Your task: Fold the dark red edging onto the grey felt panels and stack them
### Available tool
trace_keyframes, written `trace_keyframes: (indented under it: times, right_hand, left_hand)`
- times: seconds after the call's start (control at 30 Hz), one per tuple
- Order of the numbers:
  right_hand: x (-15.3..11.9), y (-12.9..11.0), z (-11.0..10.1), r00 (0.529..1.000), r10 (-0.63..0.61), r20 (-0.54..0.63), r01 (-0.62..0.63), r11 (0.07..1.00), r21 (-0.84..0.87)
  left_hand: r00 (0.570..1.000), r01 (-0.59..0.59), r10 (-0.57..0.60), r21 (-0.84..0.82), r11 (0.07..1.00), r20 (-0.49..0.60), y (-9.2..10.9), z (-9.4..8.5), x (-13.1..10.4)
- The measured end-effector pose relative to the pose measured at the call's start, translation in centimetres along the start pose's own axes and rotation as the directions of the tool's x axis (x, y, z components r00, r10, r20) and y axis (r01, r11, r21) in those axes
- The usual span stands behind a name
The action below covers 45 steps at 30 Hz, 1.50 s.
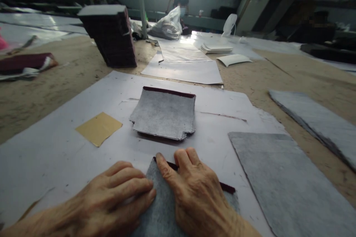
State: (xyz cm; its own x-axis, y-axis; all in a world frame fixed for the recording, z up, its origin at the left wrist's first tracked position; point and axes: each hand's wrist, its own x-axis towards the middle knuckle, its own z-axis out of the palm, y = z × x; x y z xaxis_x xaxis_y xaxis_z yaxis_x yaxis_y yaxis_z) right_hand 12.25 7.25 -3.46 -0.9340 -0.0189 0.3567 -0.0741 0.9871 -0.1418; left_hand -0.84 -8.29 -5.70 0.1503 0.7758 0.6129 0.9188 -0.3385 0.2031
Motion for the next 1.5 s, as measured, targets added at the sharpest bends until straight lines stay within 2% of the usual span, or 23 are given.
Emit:
trace_keyframes:
  times: [0.1,0.17,0.3,0.43,0.53,0.57,0.63,0.73,0.8,0.9,0.97,1.0,1.03,1.07,1.1,1.13,1.17,1.2,1.23,1.33,1.43,1.47,1.5]
  right_hand:
    - [0.2,-0.1,0.1,1.000,0.006,0.020,-0.005,1.000,-0.025]
    - [0.3,-0.2,0.2,0.999,0.013,0.033,-0.012,0.999,-0.039]
    - [0.4,-0.4,0.1,0.996,0.050,0.070,-0.048,0.998,-0.035]
    - [0.2,0.3,-0.6,0.994,0.111,-0.003,-0.109,0.984,0.140]
    - [-0.2,1.0,-1.3,0.977,0.192,-0.090,-0.163,0.952,0.260]
    - [-0.3,1.1,-1.4,0.971,0.217,-0.103,-0.187,0.952,0.244]
    - [-0.5,1.0,-1.3,0.962,0.249,-0.115,-0.230,0.961,0.155]
    - [-0.6,0.5,-0.7,0.952,0.282,-0.122,-0.277,0.959,0.058]
    - [-0.6,0.2,-0.6,0.945,0.304,-0.120,-0.297,0.952,0.068]
    - [-0.2,0.4,-1.3,0.922,0.371,-0.112,-0.351,0.922,0.165]
    - [0.4,1.2,-2.2,0.858,0.505,-0.090,-0.473,0.846,0.245]
    - [0.9,1.7,-2.6,0.807,0.586,-0.077,-0.548,0.791,0.273]
    - [1.4,2.5,-2.9,0.750,0.659,-0.066,-0.617,0.731,0.291]
    - [2.1,3.3,-3.1,0.697,0.715,-0.056,-0.671,0.678,0.300]
    - [2.9,4.1,-3.1,0.655,0.754,-0.051,-0.709,0.636,0.304]
    - [3.7,5.0,-3.0,0.625,0.779,-0.047,-0.733,0.607,0.306]
    - [4.6,5.8,-2.7,0.604,0.796,-0.040,-0.751,0.585,0.307]
    - [5.4,6.5,-2.3,0.583,0.812,-0.027,-0.768,0.562,0.307]
    - [6.2,7.1,-1.8,0.569,0.823,-0.009,-0.782,0.544,0.306]
    - [7.7,7.9,-1.0,0.557,0.829,0.040,-0.801,0.524,0.290]
    - [6.8,7.1,-1.7,0.581,0.812,0.054,-0.792,0.549,0.267]
    - [5.9,6.5,-2.3,0.599,0.798,0.061,-0.782,0.566,0.262]
    - [4.8,5.9,-3.0,0.621,0.779,0.083,-0.769,0.585,0.260]
  left_hand:
    - [1.000,-0.005,0.005,0.013,1.000,0.021,0.2,-0.3,0.1]
    - [0.992,0.018,-0.020,0.015,1.000,0.125,0.6,-1.3,0.6]
    - [0.926,0.138,-0.130,0.004,0.990,0.354,1.5,-3.7,1.9]
    - [0.930,0.138,-0.127,-0.009,0.990,0.344,1.8,-4.1,2.1]
    - [0.972,0.061,-0.065,0.021,0.998,0.224,1.1,-2.5,1.5]
    - [0.993,-0.007,0.003,0.033,0.999,0.121,0.8,-1.9,1.2]
    - [0.995,-0.079,0.083,0.077,0.994,-0.056,0.0,-0.7,0.8]
    - [0.992,-0.123,0.127,0.138,0.983,-0.023,-0.8,0.3,0.5]
    - [0.991,-0.128,0.131,0.146,0.981,-0.010,-1.0,0.5,0.3]
    - [0.978,-0.140,0.151,0.083,0.987,-0.145,-1.3,0.3,0.1]
    - [0.970,-0.091,0.098,0.040,0.995,-0.222,-2.1,-0.6,0.1]
    - [0.971,0.010,-0.006,0.015,1.000,-0.239,-2.8,-1.2,0.4]
    - [0.955,0.194,-0.194,-0.019,0.981,-0.223,-3.6,-2.0,0.9]
    - [0.883,0.422,-0.425,-0.058,0.905,-0.201,-4.6,-2.8,1.6]
    - [0.742,0.649,-0.657,-0.107,0.754,-0.130,-5.7,-3.4,2.4]
    - [0.550,0.824,-0.833,-0.127,0.553,-0.057,-6.9,-4.0,3.4]
    - [0.466,0.877,-0.884,-0.119,0.466,-0.033,-8.1,-4.3,4.4]
    - [0.410,0.906,-0.912,-0.112,0.408,-0.007,-9.2,-4.3,5.4]
    - [0.376,0.922,-0.926,-0.102,0.374,0.004,-10.2,-4.2,6.3]
    - [0.355,0.933,-0.935,-0.066,0.354,0.002,-11.6,-3.4,8.0]
    - [0.357,0.933,-0.931,-0.011,0.359,-0.076,-10.2,-3.1,7.9]
    - [0.388,0.921,-0.916,0.009,0.389,-0.106,-9.2,-3.2,7.4]
    - [0.447,0.894,-0.887,0.029,0.447,-0.116,-8.0,-3.3,6.7]
